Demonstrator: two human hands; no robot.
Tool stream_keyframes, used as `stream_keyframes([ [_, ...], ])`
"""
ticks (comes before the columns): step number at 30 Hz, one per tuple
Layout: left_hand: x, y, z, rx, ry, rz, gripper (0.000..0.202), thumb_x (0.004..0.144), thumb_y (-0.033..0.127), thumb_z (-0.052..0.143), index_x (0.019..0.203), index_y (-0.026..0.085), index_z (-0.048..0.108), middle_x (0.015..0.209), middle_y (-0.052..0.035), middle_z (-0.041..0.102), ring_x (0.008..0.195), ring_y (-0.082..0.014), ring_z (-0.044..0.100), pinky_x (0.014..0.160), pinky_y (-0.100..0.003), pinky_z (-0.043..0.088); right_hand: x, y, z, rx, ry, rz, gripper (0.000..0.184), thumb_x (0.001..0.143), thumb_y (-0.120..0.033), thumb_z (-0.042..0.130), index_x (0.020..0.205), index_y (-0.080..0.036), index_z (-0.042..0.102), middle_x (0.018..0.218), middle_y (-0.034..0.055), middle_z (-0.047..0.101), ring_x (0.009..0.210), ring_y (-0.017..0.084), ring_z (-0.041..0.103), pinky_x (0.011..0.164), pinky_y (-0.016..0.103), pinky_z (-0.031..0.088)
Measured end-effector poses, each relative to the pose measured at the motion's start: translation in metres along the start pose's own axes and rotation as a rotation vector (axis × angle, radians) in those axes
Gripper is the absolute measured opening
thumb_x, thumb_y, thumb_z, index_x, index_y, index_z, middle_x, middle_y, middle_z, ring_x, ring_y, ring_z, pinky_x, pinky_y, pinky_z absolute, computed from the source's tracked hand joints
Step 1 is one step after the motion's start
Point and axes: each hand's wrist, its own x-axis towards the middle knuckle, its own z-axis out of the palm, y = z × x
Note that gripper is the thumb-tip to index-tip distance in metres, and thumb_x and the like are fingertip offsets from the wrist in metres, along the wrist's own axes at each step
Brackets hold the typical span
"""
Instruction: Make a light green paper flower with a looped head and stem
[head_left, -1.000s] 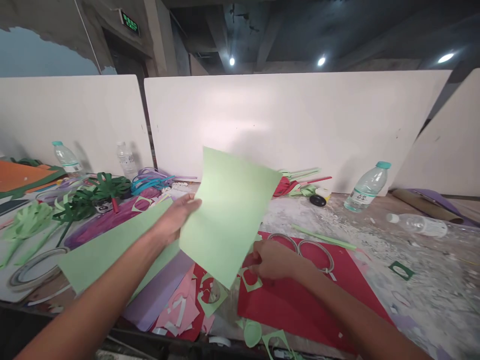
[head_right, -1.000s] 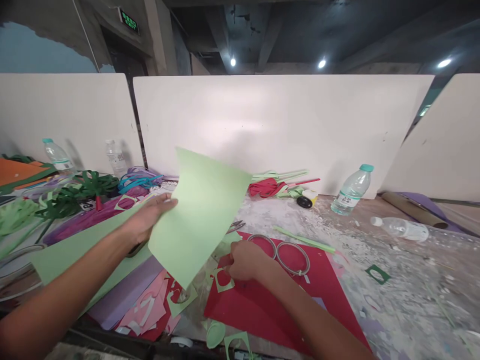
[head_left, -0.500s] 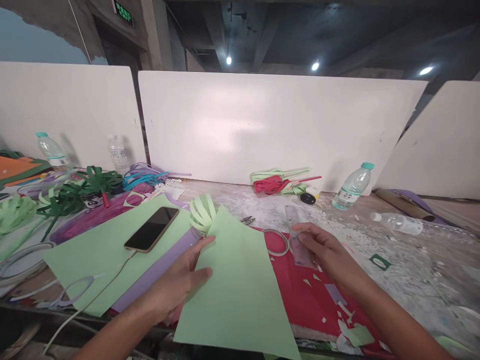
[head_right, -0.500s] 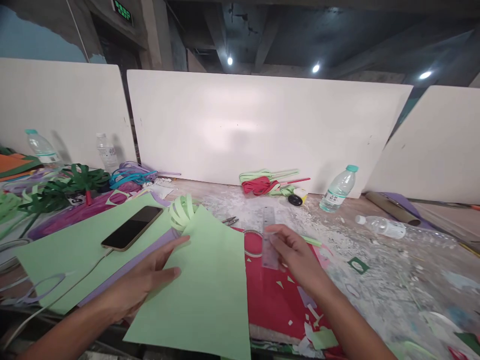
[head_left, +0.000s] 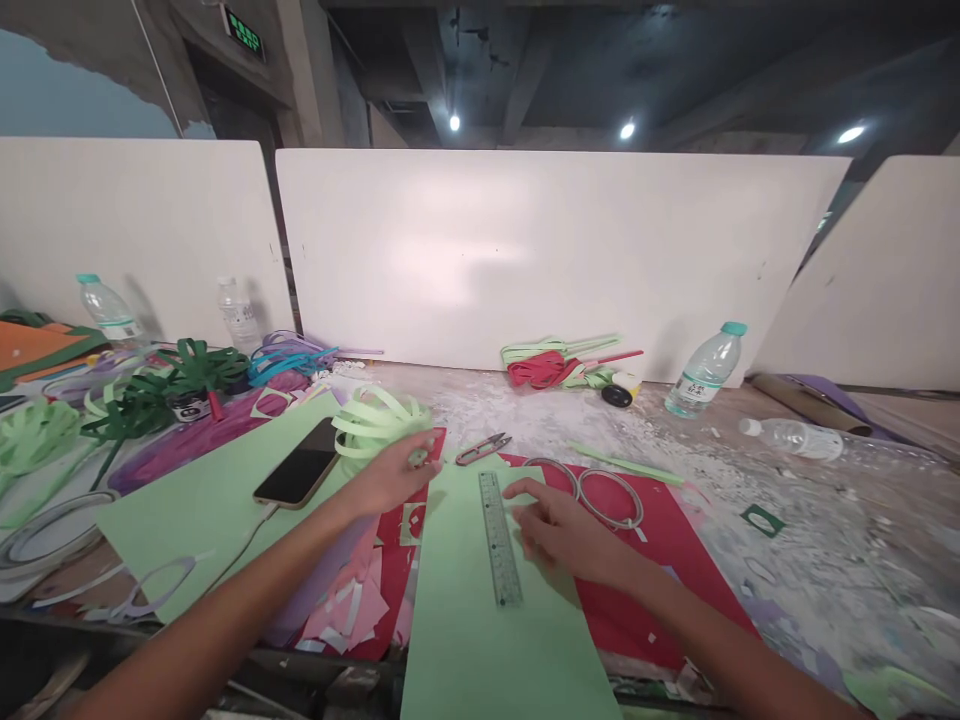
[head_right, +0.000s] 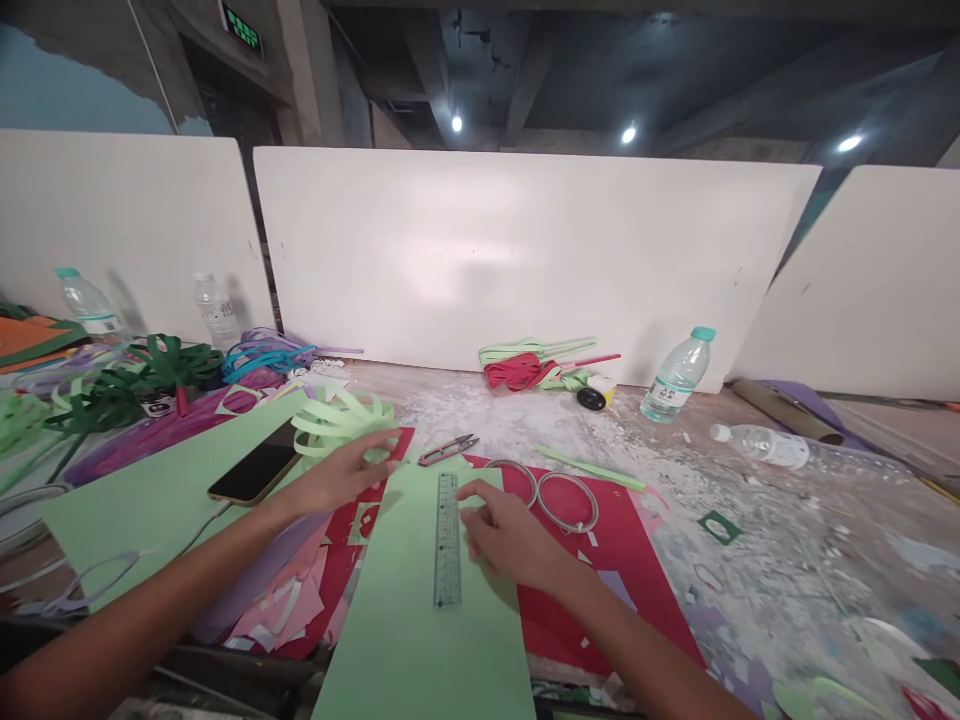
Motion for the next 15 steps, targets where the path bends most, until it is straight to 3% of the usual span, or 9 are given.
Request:
stream_keyframes([
  [3,0.033,-0.006,-0.004,0.075,0.084,0.078,0.057,0.084,0.049,0.043,0.132,0.017,0.043,0.112,-0.0104,0.06,0.073,-0.018,0.061,0.062,-0.03,0.05,0.008,0.01,-0.015,-0.17,0.154,-0.052,0.021,0.089,-0.034,0.038,0.099,-0.022,0.053,0.068,-0.0004,0.058,0.06,0.014,0.057,0.053,0.025,0.041],
  [6,0.042,0.0,0.001,0.126,0.124,0.125,0.05,0.084,0.047,0.043,0.122,0.017,0.052,0.113,-0.011,0.06,0.094,-0.0238,0.06,0.082,-0.036,0.048,0.015,0.018,-0.03,-0.205,0.172,-0.041,0.02,0.088,-0.03,0.037,0.094,-0.021,0.054,0.078,0.0018,0.062,0.069,0.016,0.059,0.06,0.027,0.044],
  [9,0.026,0.017,0.019,0.211,0.072,0.218,0.047,0.08,0.049,0.053,0.117,0.021,0.058,0.122,-0.0087,0.058,0.116,-0.0282,0.049,0.102,-0.041,0.035,0.018,0.021,-0.04,-0.281,0.232,-0.038,0.019,0.087,-0.03,0.038,0.092,-0.022,0.055,0.083,0.003,0.062,0.075,0.018,0.058,0.065,0.029,0.043],
  [12,0.005,0.036,0.047,0.444,-0.083,0.281,0.06,0.084,0.056,0.043,0.136,0.027,0.039,0.144,-0.0085,0.038,0.13,-0.032,0.035,0.104,-0.05,0.032,0.023,0.022,-0.043,-0.371,0.275,-0.05,0.019,0.085,-0.029,0.042,0.095,-0.021,0.055,0.085,0.0044,0.061,0.075,0.019,0.056,0.065,0.031,0.042],
  [15,-0.004,0.046,0.074,0.55,-0.196,0.309,0.07,0.082,0.066,0.036,0.141,0.03,0.029,0.152,-0.0094,0.02,0.135,-0.0405,0.021,0.103,-0.061,0.024,0.031,0.023,-0.044,-0.459,0.291,-0.067,0.027,0.083,-0.024,0.044,0.107,-0.018,0.054,0.09,0.0076,0.06,0.074,0.02,0.055,0.069,0.033,0.042],
])
